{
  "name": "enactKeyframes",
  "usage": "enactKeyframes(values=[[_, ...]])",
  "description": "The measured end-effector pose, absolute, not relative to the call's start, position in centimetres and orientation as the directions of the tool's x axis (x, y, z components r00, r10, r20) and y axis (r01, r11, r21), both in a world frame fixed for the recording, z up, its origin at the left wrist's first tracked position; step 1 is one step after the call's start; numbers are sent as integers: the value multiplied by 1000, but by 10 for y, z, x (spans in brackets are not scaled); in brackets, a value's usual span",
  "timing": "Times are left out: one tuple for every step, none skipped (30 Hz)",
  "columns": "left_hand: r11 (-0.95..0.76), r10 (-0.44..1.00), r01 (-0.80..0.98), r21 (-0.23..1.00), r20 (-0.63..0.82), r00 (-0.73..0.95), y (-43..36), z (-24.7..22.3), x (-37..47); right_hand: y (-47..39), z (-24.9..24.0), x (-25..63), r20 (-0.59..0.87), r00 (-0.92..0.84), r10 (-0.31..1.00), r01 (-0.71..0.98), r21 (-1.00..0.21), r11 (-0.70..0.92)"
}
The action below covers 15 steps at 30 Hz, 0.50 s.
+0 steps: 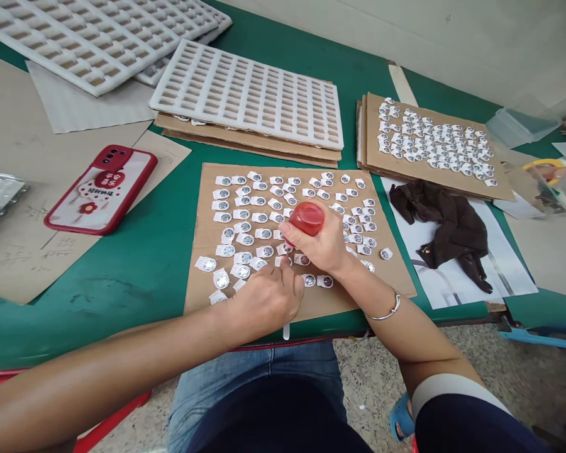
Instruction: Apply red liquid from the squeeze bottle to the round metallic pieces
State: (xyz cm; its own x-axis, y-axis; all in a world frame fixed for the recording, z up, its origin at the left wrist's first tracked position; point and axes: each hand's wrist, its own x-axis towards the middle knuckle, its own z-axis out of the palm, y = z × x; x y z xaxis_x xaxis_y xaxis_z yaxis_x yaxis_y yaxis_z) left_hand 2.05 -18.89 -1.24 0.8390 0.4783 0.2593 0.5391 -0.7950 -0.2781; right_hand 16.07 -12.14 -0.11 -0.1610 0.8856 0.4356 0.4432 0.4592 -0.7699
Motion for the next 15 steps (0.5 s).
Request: enactKeyframes(values=[[-796, 479, 538, -276, 256, 840, -189, -12, 20, -122, -1, 161, 433, -163, 887, 442, -771, 458], [-797, 478, 537, -276, 253, 841, -189, -12, 20, -122, -1, 161, 430, -164, 888, 443, -772, 456], [-797, 479, 536, -277, 251, 841, -189, -11, 20, -122, -1, 161, 426, -165, 890, 447, -772, 453], [-796, 480, 537, -278, 250, 841, -189, -11, 20, -122, -1, 161, 421, -167, 892, 452, -771, 448], [-795, 482, 539, -278, 249, 840, -189, -11, 20, -122, 0, 161, 417, -166, 893, 458, -770, 445], [-795, 485, 540, -274, 248, 839, -189, -11, 20, -122, 0, 161, 415, -165, 895, 465, -767, 442], [-797, 485, 541, -270, 247, 839, -189, -11, 20, -122, 0, 161, 415, -162, 895, 471, -764, 440], [-798, 485, 539, -268, 245, 840, -188, -10, 20, -122, 0, 161, 417, -159, 895, 476, -762, 439], [-801, 483, 536, -268, 242, 842, -188, -10, 20, -122, 0, 161, 422, -156, 893, 480, -758, 442], [-802, 480, 532, -271, 238, 845, -188, -10, 20, -121, -1, 161, 429, -154, 890, 481, -754, 447], [-803, 476, 528, -278, 236, 847, -188, -10, 20, -121, -1, 162, 435, -152, 888, 481, -752, 451], [-802, 471, 525, -284, 238, 849, -188, -10, 20, -121, -1, 162, 439, -152, 886, 480, -750, 454], [-801, 467, 523, -290, 243, 850, -188, -11, 20, -121, -1, 162, 441, -153, 885, 479, -750, 456], [-800, 464, 523, -294, 249, 850, -188, -11, 20, -121, -2, 162, 440, -154, 885, 477, -751, 456], [-799, 463, 524, -296, 254, 849, -188, -11, 20, -121, -2, 162, 438, -155, 886, 475, -753, 455]])
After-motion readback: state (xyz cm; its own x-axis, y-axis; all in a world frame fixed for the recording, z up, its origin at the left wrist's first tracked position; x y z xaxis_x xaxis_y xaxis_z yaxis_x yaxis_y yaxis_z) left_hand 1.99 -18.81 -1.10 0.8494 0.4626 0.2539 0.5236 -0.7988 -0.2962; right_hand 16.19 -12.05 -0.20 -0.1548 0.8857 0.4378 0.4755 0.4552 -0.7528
